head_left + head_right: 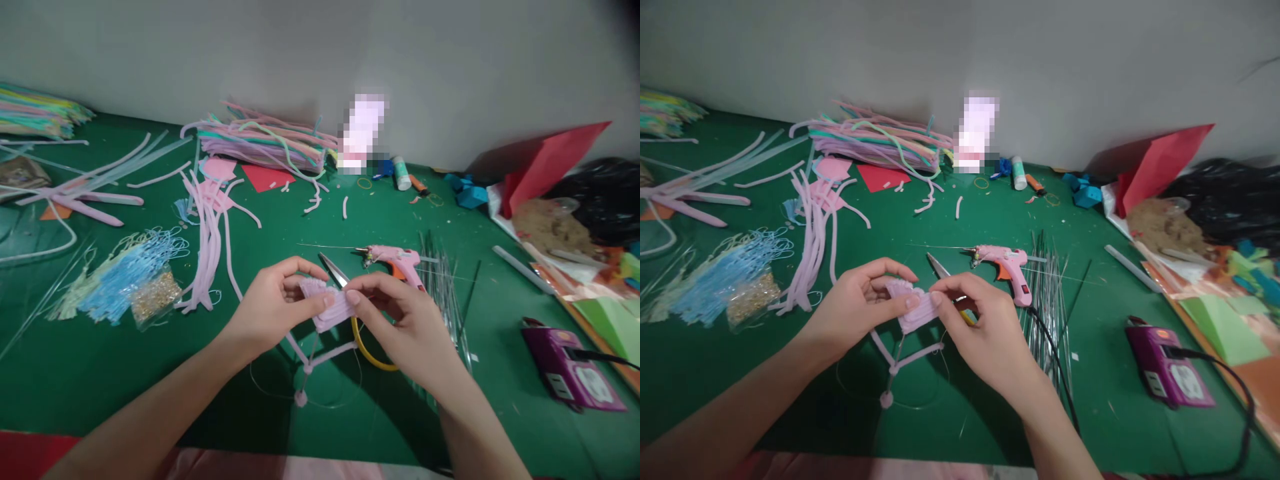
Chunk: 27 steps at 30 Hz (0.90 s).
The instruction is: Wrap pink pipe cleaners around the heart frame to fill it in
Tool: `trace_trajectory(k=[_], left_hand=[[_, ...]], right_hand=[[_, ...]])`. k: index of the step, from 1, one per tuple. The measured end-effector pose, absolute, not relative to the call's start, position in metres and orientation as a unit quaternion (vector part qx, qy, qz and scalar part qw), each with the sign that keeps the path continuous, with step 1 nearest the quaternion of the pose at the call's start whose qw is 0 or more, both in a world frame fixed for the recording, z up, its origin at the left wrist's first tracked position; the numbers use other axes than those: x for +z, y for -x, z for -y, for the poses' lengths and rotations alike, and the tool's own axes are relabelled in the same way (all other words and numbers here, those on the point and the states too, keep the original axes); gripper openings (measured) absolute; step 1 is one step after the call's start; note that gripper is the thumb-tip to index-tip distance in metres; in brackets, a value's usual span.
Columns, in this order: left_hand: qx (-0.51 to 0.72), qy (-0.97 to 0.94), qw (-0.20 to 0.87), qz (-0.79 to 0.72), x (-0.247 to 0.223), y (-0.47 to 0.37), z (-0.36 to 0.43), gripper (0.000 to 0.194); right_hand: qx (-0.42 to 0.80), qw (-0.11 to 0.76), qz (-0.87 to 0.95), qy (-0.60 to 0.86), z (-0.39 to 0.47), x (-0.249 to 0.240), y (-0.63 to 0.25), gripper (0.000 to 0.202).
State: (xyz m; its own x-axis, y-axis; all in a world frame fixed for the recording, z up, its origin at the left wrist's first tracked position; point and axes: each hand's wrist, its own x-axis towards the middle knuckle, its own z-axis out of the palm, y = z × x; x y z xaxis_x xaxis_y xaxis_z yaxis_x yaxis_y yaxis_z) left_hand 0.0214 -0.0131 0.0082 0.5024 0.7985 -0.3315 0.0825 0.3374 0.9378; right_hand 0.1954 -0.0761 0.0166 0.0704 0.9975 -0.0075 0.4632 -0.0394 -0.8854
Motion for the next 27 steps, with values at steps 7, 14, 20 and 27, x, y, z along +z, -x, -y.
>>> trace_trajectory(k=[7, 14, 20, 27], left_hand=[[0.249, -0.534, 0.688, -0.423, 0.009, -0.022, 0.014, 0.022], [0.247, -0.546, 0.681, -0.422, 0.01, -0.023, 0.015, 0.022], [0.246, -0.536, 0.692, -0.416, 0.009, -0.023, 0.014, 0.019], [0.247, -0.537, 0.695, -0.41, 0.009, -0.023, 0.015, 0.018]], right_hand=[[0.475, 0.393, 0.514, 0.597, 0.073, 0.02, -0.201, 0.02], [0.513, 0.387, 0.489, 0.59, 0.071, 0.018, -0.204, 0.019], [0.537, 0.379, 0.484, 0.578, 0.069, 0.015, -0.208, 0.021], [0.531, 0.372, 0.495, 0.579, 0.069, 0.012, -0.208, 0.023]])
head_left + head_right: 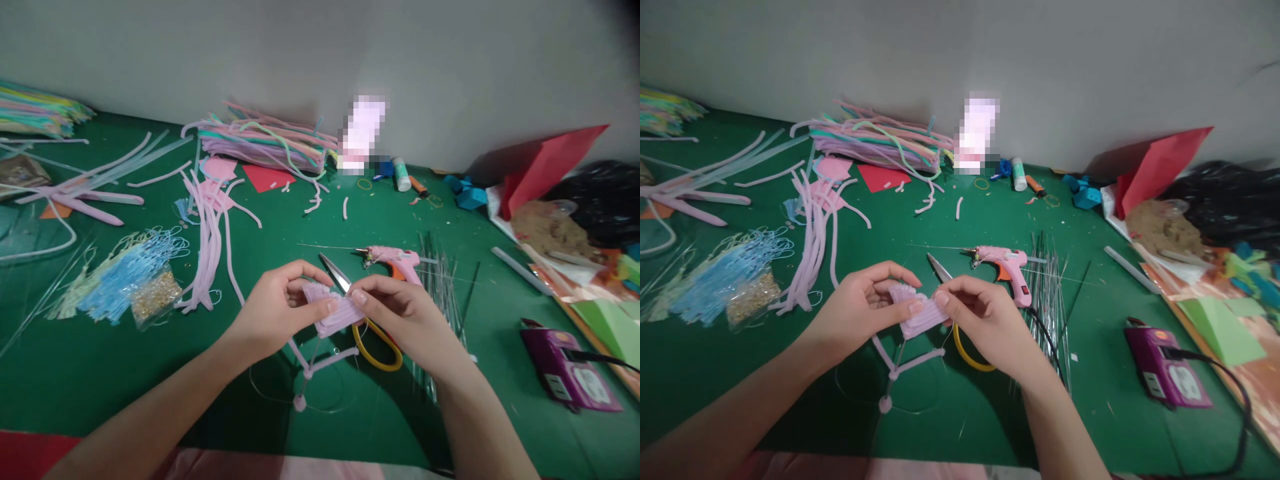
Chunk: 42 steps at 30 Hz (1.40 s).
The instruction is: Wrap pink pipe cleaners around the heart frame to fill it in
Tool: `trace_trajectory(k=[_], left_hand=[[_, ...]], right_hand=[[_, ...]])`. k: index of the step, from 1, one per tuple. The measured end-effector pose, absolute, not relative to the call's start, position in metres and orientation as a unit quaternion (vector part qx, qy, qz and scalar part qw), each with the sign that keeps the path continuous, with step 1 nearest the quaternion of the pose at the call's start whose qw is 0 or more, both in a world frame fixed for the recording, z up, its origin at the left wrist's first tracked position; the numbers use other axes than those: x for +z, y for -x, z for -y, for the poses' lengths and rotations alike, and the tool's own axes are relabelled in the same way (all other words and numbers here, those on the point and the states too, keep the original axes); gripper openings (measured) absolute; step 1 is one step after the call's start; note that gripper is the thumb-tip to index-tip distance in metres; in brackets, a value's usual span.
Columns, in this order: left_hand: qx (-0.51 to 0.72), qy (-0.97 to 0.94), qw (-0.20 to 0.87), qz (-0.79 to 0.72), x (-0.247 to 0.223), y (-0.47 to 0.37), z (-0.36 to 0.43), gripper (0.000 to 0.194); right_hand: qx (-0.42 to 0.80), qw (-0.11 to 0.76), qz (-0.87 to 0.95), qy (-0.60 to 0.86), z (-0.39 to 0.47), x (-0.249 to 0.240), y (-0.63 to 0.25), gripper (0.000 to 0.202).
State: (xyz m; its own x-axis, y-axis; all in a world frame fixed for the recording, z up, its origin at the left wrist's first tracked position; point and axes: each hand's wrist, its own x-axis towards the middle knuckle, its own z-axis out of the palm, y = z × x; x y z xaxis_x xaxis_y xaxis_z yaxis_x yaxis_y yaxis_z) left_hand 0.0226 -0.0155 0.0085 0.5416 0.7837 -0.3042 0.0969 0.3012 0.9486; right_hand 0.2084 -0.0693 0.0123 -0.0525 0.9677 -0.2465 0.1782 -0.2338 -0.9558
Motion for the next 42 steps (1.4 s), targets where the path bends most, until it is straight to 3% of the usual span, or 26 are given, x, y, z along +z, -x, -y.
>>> trace_trajectory(k=[18, 42], left_hand=[[0.225, -0.544, 0.693, -0.417, 0.008, -0.0222, 0.015, 0.023], [0.206, -0.566, 0.682, -0.414, 0.0119, -0.0206, 0.0158, 0.027]], right_hand=[[0.544, 0.382, 0.48, 0.572, 0.0705, 0.0148, -0.2089, 0.03], [0.528, 0.355, 0.517, 0.572, 0.0726, 0.0169, -0.2149, 0.02]])
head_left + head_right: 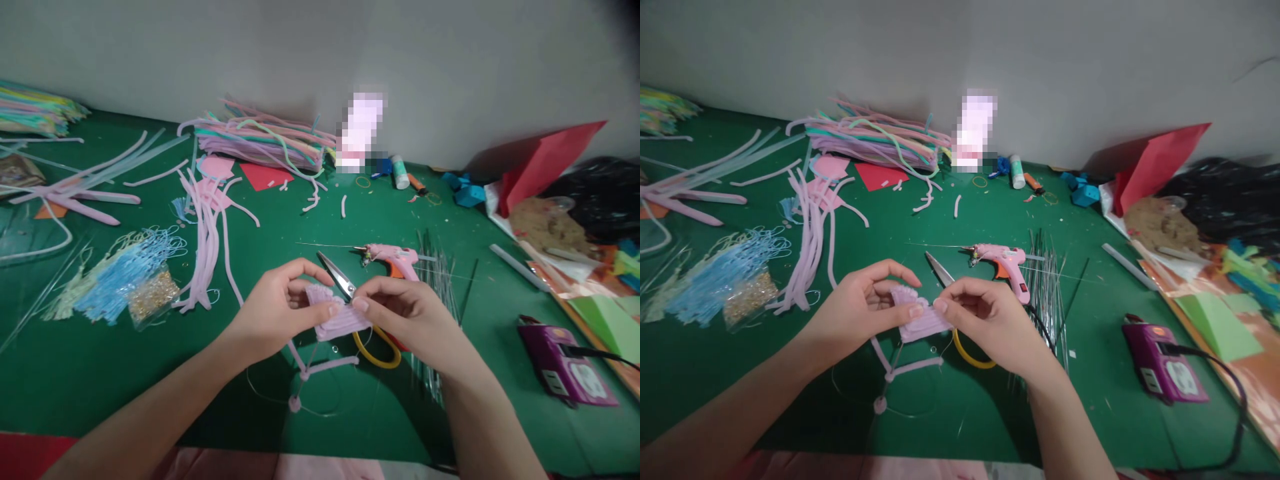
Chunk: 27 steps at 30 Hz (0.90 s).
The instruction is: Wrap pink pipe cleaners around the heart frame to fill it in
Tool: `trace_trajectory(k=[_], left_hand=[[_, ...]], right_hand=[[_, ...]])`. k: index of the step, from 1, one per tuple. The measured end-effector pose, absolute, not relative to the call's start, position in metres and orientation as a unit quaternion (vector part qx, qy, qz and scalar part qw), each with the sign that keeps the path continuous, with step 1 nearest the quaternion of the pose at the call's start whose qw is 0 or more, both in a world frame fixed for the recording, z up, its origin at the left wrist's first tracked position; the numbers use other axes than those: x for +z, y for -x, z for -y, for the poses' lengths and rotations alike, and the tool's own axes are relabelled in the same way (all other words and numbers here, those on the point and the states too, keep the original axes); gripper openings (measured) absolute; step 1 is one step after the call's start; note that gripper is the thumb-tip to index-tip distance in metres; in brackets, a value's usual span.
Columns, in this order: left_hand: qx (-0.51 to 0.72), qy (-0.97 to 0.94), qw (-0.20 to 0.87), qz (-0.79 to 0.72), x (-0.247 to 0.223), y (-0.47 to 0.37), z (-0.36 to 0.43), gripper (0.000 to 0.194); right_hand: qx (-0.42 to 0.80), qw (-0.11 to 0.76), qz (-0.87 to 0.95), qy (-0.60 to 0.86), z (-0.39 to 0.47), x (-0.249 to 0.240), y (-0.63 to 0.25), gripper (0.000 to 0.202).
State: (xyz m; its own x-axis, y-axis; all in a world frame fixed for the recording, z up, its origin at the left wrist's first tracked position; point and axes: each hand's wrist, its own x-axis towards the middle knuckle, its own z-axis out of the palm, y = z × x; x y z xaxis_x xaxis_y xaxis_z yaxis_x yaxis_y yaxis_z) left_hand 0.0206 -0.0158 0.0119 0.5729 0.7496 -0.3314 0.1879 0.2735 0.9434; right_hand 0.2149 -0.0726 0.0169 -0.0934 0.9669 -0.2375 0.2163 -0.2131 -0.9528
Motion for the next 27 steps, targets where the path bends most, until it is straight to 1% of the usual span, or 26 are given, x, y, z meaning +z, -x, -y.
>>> trace_trajectory(k=[9, 16, 20, 24, 27], left_hand=[[0.21, -0.56, 0.69, -0.408, 0.012, -0.022, 0.018, 0.026], [0.205, -0.565, 0.697, -0.392, 0.016, -0.021, 0.015, 0.023], [0.152, -0.587, 0.698, -0.381, 0.015, -0.019, 0.012, 0.017], [0.14, -0.595, 0.687, -0.393, 0.013, -0.018, 0.011, 0.025], [0.139, -0.581, 0.69, -0.409, 0.013, -0.019, 0.012, 0.027]], right_hand=[[0.527, 0.324, 0.53, 0.58, 0.067, 0.027, -0.217, 0.026], [0.542, 0.312, 0.533, 0.57, 0.063, 0.025, -0.22, 0.023], [0.556, 0.304, 0.518, 0.574, 0.062, 0.02, -0.216, 0.021], [0.554, 0.31, 0.522, 0.57, 0.061, 0.02, -0.211, 0.02], [0.533, 0.312, 0.541, 0.571, 0.061, 0.022, -0.208, 0.022]])
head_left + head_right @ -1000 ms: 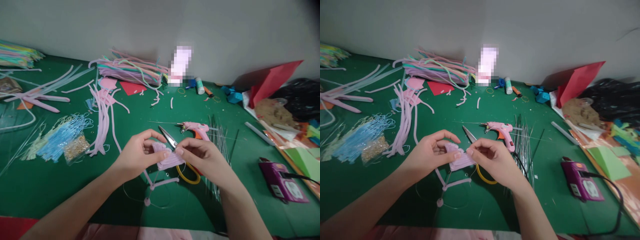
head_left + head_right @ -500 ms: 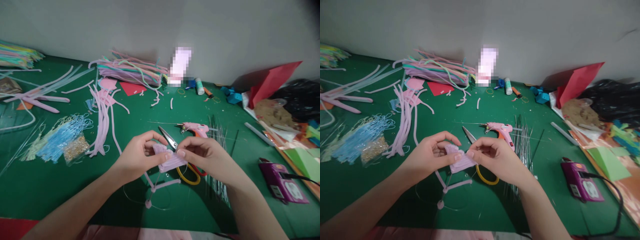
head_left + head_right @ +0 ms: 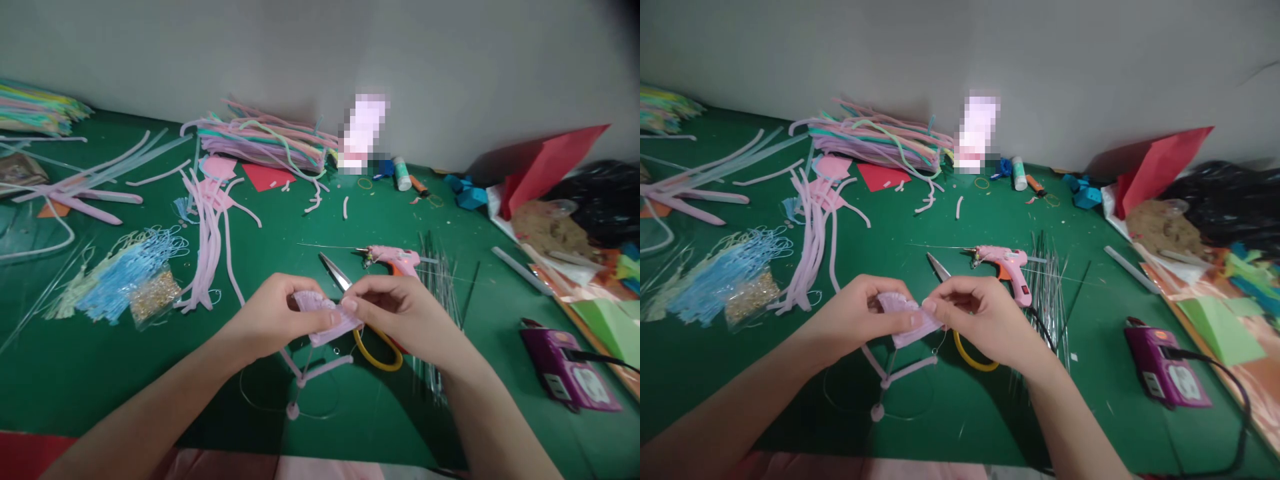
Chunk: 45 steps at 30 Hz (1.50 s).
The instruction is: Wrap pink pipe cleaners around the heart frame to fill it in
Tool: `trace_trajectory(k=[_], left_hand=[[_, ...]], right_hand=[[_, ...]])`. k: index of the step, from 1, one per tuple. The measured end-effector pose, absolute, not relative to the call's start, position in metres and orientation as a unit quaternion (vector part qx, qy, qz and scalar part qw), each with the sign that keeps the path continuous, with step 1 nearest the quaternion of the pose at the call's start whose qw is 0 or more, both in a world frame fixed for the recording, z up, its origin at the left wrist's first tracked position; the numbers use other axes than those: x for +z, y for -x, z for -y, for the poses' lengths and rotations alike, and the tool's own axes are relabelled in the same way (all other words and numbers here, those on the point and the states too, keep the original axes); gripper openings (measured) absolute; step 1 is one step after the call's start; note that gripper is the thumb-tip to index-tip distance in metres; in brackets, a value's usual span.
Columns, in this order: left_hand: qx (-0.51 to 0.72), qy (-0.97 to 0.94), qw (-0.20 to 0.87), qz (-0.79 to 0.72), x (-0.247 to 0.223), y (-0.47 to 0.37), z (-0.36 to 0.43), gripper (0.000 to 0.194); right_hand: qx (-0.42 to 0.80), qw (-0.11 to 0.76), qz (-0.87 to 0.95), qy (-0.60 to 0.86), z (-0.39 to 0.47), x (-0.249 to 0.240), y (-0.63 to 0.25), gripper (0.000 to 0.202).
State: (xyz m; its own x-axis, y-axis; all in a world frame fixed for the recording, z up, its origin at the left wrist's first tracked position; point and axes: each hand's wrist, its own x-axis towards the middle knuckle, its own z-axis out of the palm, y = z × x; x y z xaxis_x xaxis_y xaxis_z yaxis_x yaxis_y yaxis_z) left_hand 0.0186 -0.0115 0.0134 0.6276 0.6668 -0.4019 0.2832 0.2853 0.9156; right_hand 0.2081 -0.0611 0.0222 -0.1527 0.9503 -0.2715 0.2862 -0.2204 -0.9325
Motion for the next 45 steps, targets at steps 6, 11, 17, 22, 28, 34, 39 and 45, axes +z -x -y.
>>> trace_trajectory(k=[6, 11, 17, 22, 28, 34, 39, 45], left_hand=[[0.144, -0.563, 0.698, -0.419, 0.0161, -0.0189, 0.0126, 0.03], [0.144, -0.568, 0.695, -0.417, 0.016, -0.0178, 0.0123, 0.026], [0.144, -0.571, 0.697, -0.409, 0.0159, -0.0194, 0.0122, 0.024], [0.145, -0.575, 0.689, -0.417, 0.0164, -0.0195, 0.0109, 0.026], [0.144, -0.577, 0.69, -0.412, 0.0159, -0.0196, 0.0112, 0.027], [0.146, -0.584, 0.687, -0.407, 0.016, -0.0201, 0.0113, 0.028], [0.157, -0.579, 0.691, -0.403, 0.0137, -0.0175, 0.0113, 0.029], [0.145, -0.578, 0.702, -0.391, 0.0085, -0.0175, 0.01, 0.031]], right_hand=[[0.515, 0.305, 0.566, 0.567, 0.0613, 0.0259, -0.2064, 0.023], [0.501, 0.308, 0.582, 0.562, 0.061, 0.0258, -0.2065, 0.02], [0.46, 0.303, 0.614, 0.566, 0.0625, 0.0273, -0.2043, 0.019], [0.458, 0.329, 0.592, 0.576, 0.0647, 0.0252, -0.2072, 0.031], [0.508, 0.33, 0.554, 0.571, 0.0654, 0.0234, -0.2081, 0.028], [0.512, 0.342, 0.554, 0.56, 0.0646, 0.0213, -0.2005, 0.016], [0.49, 0.349, 0.563, 0.566, 0.0648, 0.0209, -0.2016, 0.02], [0.512, 0.351, 0.536, 0.573, 0.0637, 0.019, -0.2046, 0.034]])
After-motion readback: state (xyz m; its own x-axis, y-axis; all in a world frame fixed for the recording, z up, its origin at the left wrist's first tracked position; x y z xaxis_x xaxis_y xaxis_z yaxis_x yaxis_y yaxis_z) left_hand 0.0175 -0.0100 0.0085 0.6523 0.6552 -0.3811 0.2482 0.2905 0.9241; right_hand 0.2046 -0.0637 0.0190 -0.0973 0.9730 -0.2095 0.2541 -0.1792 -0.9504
